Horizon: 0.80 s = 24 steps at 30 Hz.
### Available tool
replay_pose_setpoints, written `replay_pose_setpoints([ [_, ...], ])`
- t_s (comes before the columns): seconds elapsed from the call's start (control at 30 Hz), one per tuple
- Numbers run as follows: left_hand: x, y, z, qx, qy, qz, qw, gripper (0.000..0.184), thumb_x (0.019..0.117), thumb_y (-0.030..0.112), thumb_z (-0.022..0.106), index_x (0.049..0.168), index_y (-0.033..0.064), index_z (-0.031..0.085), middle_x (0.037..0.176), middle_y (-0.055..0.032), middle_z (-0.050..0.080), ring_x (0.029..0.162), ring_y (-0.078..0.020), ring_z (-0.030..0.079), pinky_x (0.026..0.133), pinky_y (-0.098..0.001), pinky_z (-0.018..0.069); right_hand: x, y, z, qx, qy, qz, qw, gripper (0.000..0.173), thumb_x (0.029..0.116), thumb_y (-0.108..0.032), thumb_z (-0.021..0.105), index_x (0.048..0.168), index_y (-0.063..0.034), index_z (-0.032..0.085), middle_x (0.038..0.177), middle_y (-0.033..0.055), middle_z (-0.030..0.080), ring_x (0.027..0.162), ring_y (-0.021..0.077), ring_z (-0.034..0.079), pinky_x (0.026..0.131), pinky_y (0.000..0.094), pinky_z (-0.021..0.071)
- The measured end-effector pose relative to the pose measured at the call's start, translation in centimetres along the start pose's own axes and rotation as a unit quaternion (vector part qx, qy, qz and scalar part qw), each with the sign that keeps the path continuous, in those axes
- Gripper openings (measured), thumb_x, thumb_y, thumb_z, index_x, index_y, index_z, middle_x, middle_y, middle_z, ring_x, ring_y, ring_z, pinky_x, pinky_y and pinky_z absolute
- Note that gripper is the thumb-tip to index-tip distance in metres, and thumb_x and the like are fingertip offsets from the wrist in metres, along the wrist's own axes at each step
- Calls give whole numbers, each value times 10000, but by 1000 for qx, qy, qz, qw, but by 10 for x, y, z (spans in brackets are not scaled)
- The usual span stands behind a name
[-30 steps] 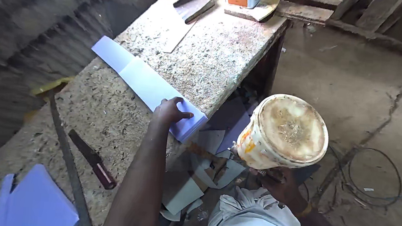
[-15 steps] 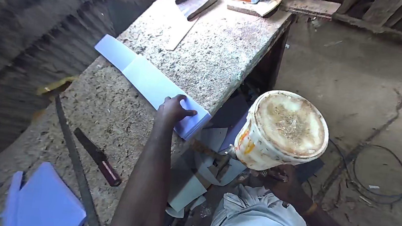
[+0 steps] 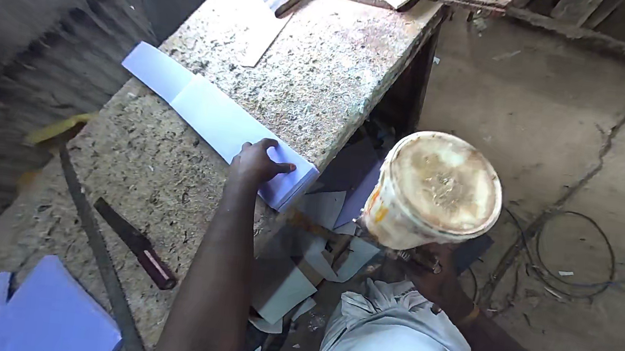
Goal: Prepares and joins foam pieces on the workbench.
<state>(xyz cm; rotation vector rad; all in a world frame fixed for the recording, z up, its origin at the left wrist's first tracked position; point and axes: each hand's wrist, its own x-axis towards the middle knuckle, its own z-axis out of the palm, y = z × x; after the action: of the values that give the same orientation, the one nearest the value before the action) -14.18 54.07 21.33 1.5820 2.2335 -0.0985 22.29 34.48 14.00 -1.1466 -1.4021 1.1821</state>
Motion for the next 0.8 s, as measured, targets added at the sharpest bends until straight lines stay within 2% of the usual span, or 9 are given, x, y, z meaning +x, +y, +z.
replay_pose_setpoints([
  [0.13, -1, 1, -1, -6, 2, -1, 1000, 788, 774, 557, 849, 1447, 268, 560, 1441, -303, 503, 1248, -537, 538, 947, -755, 437, 7, -1, -6, 16, 16, -1, 1000, 178, 901, -179, 760, 1062, -112, 726, 831, -12, 726, 567, 81, 637, 503, 254, 575],
  [0.23, -2, 2, -1, -2, 1, -4, 1000, 790, 773, 560, 849, 1450, 275, 557, 1449, -305, 496, 1249, -539, 539, 946, -760, 434, 2, -3, -12, 4, -45, 24, 999, 215, 855, -180, 783, 1062, -136, 749, 874, -26, 740, 682, 68, 686, 628, 276, 613],
  [0.33, -2, 2, -2, -1, 0, -2, 1000, 781, 785, 558, 841, 1452, 269, 554, 1438, -312, 501, 1238, -539, 546, 939, -758, 440, -1, -11, -13, 40, -91, 17, 995, 160, 878, -154, 774, 1034, -138, 740, 866, -56, 735, 722, 28, 683, 679, 228, 608],
  [0.4, -2, 1, 0, -7, 4, -2, 1000, 772, 792, 564, 834, 1448, 265, 559, 1429, -304, 515, 1225, -539, 555, 927, -760, 442, 1, -11, -12, 41, -46, 20, 998, 119, 885, -144, 763, 997, -115, 737, 811, -47, 722, 654, 37, 660, 613, 229, 591],
  [0.5, 1, -4, 5, -28, 19, 3, 999, 755, 784, 559, 843, 1426, 257, 584, 1401, -293, 538, 1202, -526, 568, 917, -751, 451, 13, -4, -18, -7, 23, -15, 1000, 143, 892, -198, 776, 1000, -119, 727, 801, -45, 716, 641, 47, 661, 588, 234, 591],
  [0.57, 3, -4, 5, -39, 23, 10, 999, 744, 792, 538, 846, 1422, 238, 589, 1377, -296, 552, 1186, -511, 579, 921, -740, 455, 22, -10, -31, 15, -20, 8, 1000, 147, 883, -171, 776, 1017, -129, 730, 838, -55, 732, 680, 40, 679, 639, 234, 608],
  [0.67, 4, -4, 4, -45, 14, 13, 999, 718, 812, 508, 841, 1427, 239, 587, 1371, -289, 557, 1199, -499, 575, 938, -737, 448, 31, -14, -43, 54, -87, 48, 994, 80, 884, -139, 776, 943, -106, 733, 787, -77, 723, 644, 8, 658, 632, 206, 591],
  [0.73, -2, -7, 2, -51, 19, 23, 998, 672, 823, 481, 840, 1401, 222, 614, 1334, -291, 586, 1200, -512, 574, 936, -753, 445, 42, -12, -42, 23, -67, 49, 996, 145, 900, -138, 759, 1006, -46, 723, 848, -47, 738, 703, 25, 688, 680, 225, 613],
  [0.8, -9, -13, 0, -77, 40, 44, 995, 606, 840, 431, 841, 1362, 190, 648, 1290, -282, 616, 1173, -511, 589, 927, -756, 451, 63, -1, -42, -4, -15, 25, 1000, 273, 892, -124, 767, 1111, 17, 689, 986, 19, 756, 834, 70, 728, 771, 267, 639],
])
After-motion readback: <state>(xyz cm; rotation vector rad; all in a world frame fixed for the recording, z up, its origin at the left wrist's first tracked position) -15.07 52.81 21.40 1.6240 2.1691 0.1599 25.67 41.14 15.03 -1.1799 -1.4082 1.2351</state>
